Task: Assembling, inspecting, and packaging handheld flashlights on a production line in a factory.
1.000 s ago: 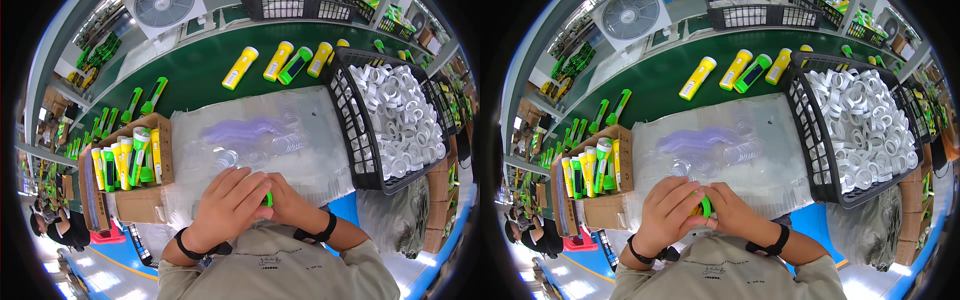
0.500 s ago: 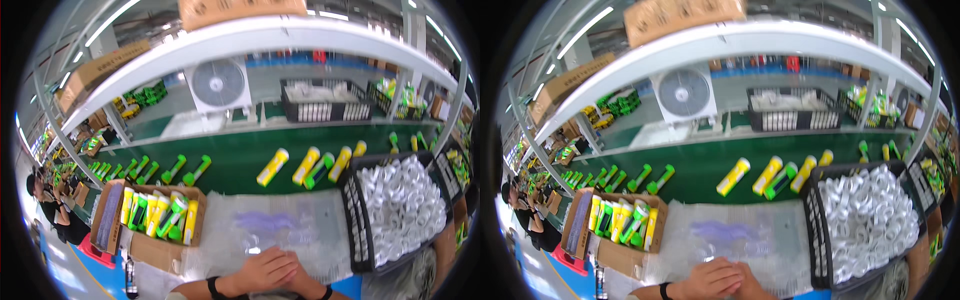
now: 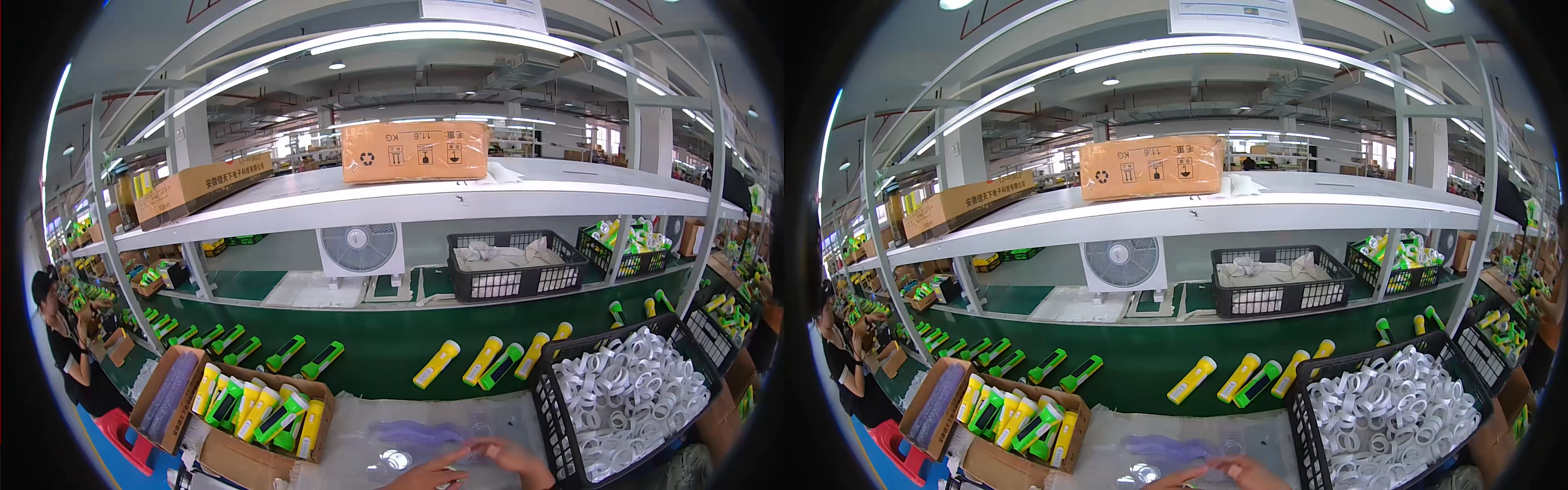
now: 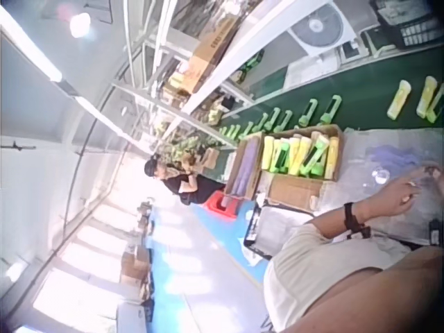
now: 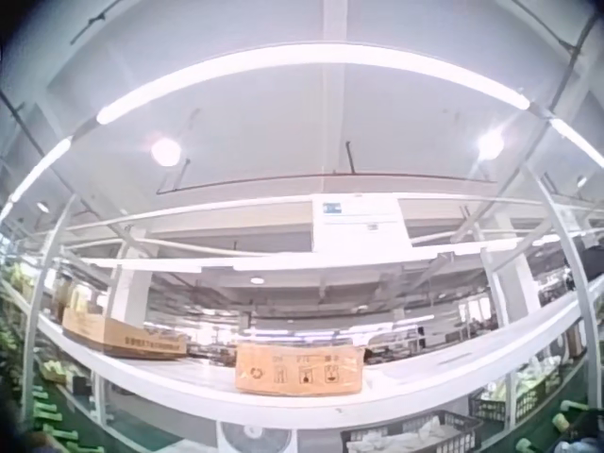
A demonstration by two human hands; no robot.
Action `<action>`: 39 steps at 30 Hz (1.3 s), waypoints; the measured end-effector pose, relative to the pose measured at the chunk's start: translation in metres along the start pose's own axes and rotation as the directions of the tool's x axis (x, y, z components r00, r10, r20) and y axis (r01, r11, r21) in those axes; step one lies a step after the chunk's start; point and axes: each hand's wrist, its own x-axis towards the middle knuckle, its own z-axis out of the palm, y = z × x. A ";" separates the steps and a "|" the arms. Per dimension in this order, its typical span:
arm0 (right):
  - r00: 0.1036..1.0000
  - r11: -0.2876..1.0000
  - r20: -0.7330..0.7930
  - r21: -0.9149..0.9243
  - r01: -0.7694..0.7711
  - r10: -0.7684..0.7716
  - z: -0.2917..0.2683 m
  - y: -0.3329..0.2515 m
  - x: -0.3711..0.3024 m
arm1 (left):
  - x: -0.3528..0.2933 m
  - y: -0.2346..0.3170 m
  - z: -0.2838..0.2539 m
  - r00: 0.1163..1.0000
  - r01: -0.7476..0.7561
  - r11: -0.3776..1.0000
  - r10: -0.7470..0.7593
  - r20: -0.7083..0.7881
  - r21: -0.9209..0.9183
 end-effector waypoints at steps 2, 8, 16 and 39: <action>0.852 0.726 -0.495 -0.647 -0.232 -0.169 -0.008 0.004 0.020 | -0.002 0.003 0.011 0.992 0.122 0.992 -0.122 -0.019 -0.025; 0.782 0.432 -0.620 -0.690 -0.581 0.062 -0.009 0.013 0.051 | 0.004 0.009 0.008 0.955 0.231 0.962 -0.253 -0.155 -0.143; 0.763 0.567 -0.611 -0.713 -0.414 -0.212 -0.046 0.011 0.049 | 0.012 -0.016 0.006 0.945 0.266 0.828 -0.326 -0.038 -0.494; 0.971 0.993 -0.239 -0.111 -0.032 0.004 0.067 -0.076 -0.014 | 0.000 -0.032 0.029 0.998 0.010 0.837 -0.046 -0.052 -0.547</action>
